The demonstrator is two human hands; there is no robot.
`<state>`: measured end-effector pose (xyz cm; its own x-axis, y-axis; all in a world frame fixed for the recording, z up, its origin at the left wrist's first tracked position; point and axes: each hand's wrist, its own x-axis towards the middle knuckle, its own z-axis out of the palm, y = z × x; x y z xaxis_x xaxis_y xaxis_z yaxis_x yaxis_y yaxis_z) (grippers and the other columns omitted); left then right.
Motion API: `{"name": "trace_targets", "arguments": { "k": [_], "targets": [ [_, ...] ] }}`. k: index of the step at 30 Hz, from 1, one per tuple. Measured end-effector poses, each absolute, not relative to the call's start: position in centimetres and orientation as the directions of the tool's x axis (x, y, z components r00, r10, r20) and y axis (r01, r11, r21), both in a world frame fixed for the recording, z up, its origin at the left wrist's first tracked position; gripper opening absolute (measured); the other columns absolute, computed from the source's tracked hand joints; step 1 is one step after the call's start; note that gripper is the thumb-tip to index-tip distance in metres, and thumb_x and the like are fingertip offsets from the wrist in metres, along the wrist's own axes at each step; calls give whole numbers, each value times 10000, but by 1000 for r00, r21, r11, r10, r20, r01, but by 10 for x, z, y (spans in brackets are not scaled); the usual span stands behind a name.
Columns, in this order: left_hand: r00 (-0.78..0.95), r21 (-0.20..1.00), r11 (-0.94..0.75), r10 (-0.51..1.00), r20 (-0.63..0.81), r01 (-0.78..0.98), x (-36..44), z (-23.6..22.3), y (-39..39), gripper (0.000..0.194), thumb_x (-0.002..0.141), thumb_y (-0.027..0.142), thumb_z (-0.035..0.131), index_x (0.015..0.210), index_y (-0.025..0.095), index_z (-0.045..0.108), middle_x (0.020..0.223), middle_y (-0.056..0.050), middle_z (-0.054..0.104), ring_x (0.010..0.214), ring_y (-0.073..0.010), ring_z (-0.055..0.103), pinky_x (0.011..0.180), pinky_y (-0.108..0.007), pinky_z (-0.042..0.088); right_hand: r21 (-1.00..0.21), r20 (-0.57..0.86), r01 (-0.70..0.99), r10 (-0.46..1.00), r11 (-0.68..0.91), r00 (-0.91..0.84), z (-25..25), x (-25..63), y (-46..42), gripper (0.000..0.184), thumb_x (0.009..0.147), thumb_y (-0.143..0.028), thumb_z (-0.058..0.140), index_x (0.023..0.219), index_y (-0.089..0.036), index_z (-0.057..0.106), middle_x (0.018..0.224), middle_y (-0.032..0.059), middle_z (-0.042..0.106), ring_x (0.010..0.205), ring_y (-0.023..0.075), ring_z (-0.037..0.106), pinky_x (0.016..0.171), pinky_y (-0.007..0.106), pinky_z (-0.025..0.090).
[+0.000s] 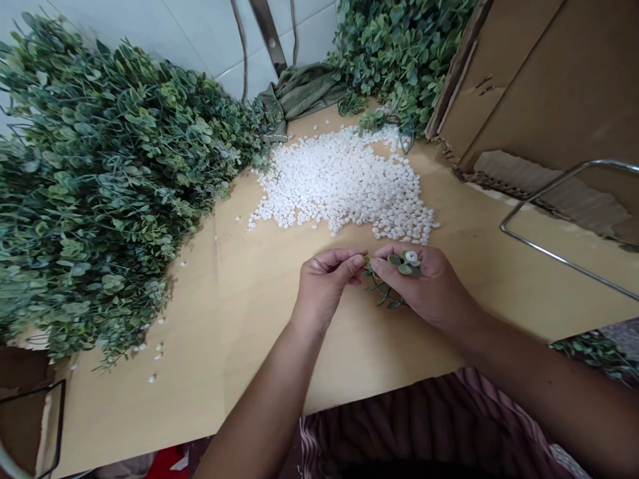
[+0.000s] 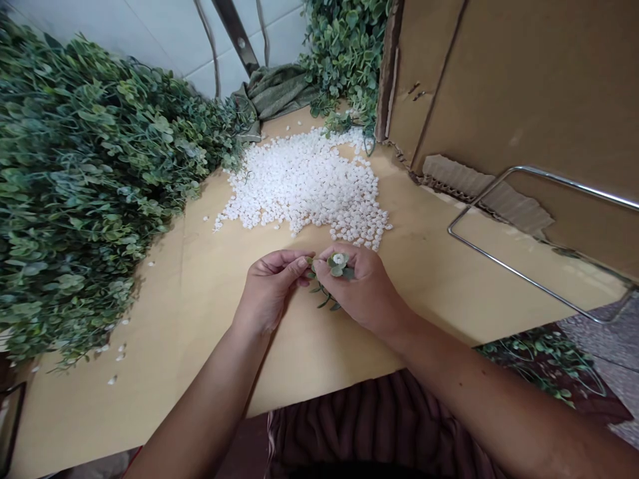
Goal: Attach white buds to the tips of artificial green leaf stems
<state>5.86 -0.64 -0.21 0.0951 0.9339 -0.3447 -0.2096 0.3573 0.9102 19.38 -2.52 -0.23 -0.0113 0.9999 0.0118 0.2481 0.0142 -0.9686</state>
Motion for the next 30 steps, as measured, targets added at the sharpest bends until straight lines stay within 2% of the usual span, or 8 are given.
{"name": "trace_targets", "arguments": {
  "k": [10,18,24,30],
  "targets": [
    [116,912,356,934,-338,-206,60,-1,-8,166,516,245,790,616,149,698,577,6,662,467,-53,520,509,-194,455,-972,-13,236,1000,-6,-28,0,193,-24,168,719,-271,509,597,-167,559,537,0,551,519,119,489,494,221,406],
    [157,906,355,932,-326,-229,55,-3,-7,203,562,311,771,668,156,694,569,10,643,536,-77,563,507,-185,460,-995,-41,90,998,-36,-52,0,198,-24,179,756,-283,526,636,-174,600,616,-8,603,617,131,547,592,221,447],
    [215,917,341,930,-298,-207,57,1,-9,251,540,278,785,750,166,704,653,9,668,532,-62,534,536,-196,462,-996,-77,51,997,-76,-31,-4,201,-24,179,763,-303,534,679,-165,612,575,-31,524,550,103,476,523,206,387],
    [177,933,290,950,-256,-211,62,-2,-11,253,539,309,783,715,158,682,643,13,646,523,-55,508,509,-186,428,-996,-57,65,997,-54,-46,-7,201,-26,210,778,-333,525,666,-168,592,566,-30,493,552,105,455,521,205,374]
  ]
}}
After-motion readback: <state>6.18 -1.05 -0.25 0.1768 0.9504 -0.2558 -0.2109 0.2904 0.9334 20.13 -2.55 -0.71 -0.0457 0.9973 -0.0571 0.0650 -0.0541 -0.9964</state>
